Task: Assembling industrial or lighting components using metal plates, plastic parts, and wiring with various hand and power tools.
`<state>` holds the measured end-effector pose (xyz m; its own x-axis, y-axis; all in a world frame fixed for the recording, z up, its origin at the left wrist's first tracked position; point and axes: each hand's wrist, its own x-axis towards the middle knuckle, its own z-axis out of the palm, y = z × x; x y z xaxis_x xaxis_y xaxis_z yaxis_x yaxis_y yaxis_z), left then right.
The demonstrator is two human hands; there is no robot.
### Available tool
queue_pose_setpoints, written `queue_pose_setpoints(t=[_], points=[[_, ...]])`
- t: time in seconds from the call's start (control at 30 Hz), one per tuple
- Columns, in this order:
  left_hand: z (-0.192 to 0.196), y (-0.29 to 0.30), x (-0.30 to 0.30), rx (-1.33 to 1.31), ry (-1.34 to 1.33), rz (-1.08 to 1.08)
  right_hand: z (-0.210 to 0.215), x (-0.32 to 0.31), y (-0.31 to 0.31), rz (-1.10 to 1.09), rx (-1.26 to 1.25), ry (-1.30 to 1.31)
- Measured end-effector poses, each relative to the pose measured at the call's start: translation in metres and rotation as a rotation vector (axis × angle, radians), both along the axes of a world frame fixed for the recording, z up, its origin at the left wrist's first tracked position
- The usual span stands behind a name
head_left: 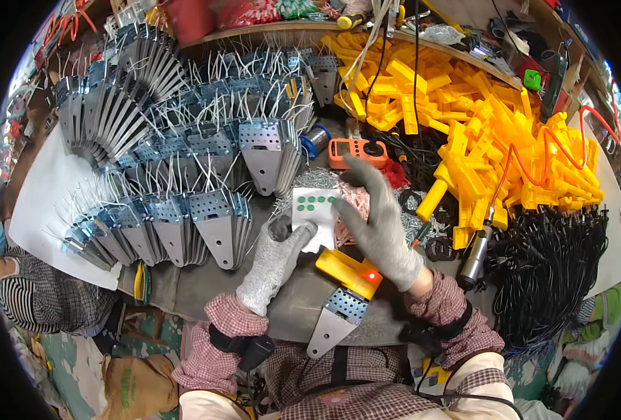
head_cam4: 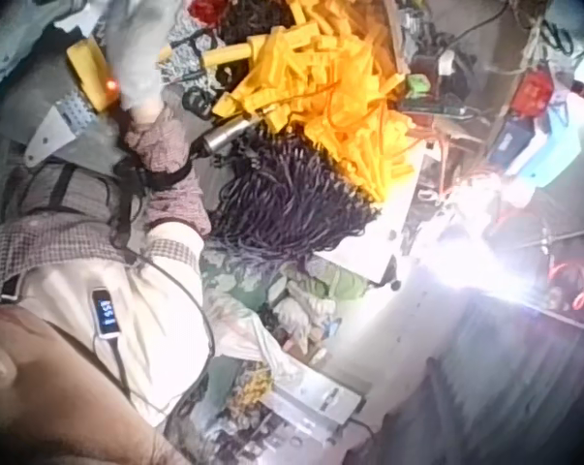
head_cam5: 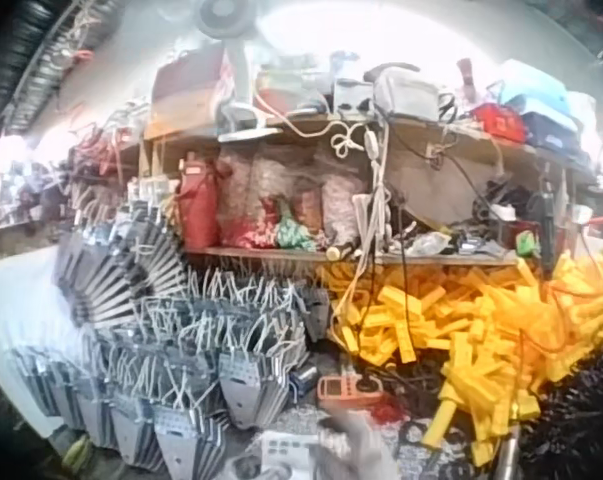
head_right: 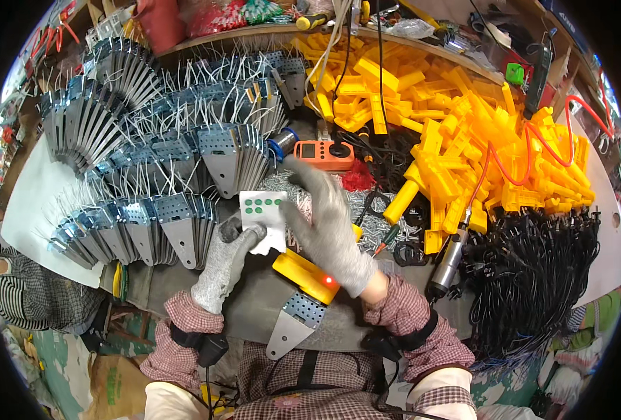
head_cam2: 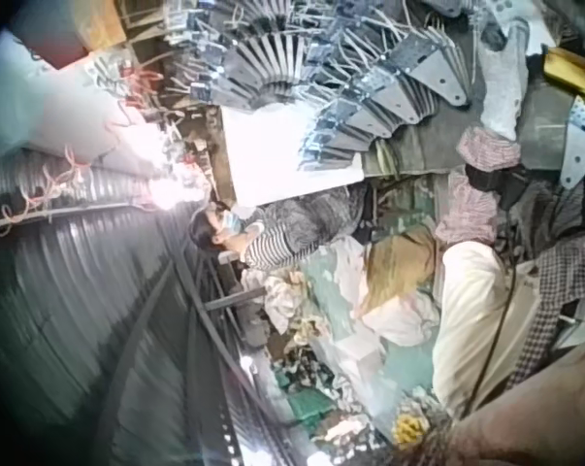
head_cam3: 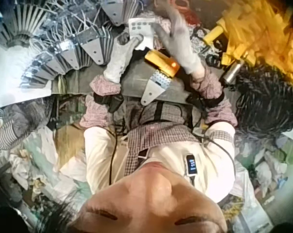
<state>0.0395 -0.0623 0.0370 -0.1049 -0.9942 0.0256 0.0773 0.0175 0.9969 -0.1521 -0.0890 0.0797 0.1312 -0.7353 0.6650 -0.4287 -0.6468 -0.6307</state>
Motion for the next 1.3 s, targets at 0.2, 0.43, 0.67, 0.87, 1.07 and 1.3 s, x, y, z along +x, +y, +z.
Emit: queue_pose_setpoints(t=[0.2, 0.43, 0.67, 0.87, 1.07, 1.3], points=[[0.0, 0.009, -0.018, -0.212, -0.254, 0.008, 0.002, -0.005, 0.014, -0.1, -0.27, 0.447], [0.014, 0.011, -0.015, -0.338, -0.67, 0.089, -0.009, 0.0, 0.008, -0.081, -0.284, 0.497], [0.007, -0.014, -0.006, -0.427, -0.792, 0.101, -0.026, 0.006, -0.021, -0.028, 0.014, 0.333], [0.011, 0.002, -0.011, -0.401, -1.147, 0.241, -0.045, -0.034, -0.027, -0.083, 0.113, 0.493], [-0.045, 0.147, -0.018, -0.513, -1.107, -0.562, -0.057, -0.034, -0.012, 0.314, 0.236, 0.639], [-0.011, 0.128, -0.012, -0.599, -1.103, -0.546, 0.01, -0.06, -0.066, 0.295, -0.071, 1.008]])
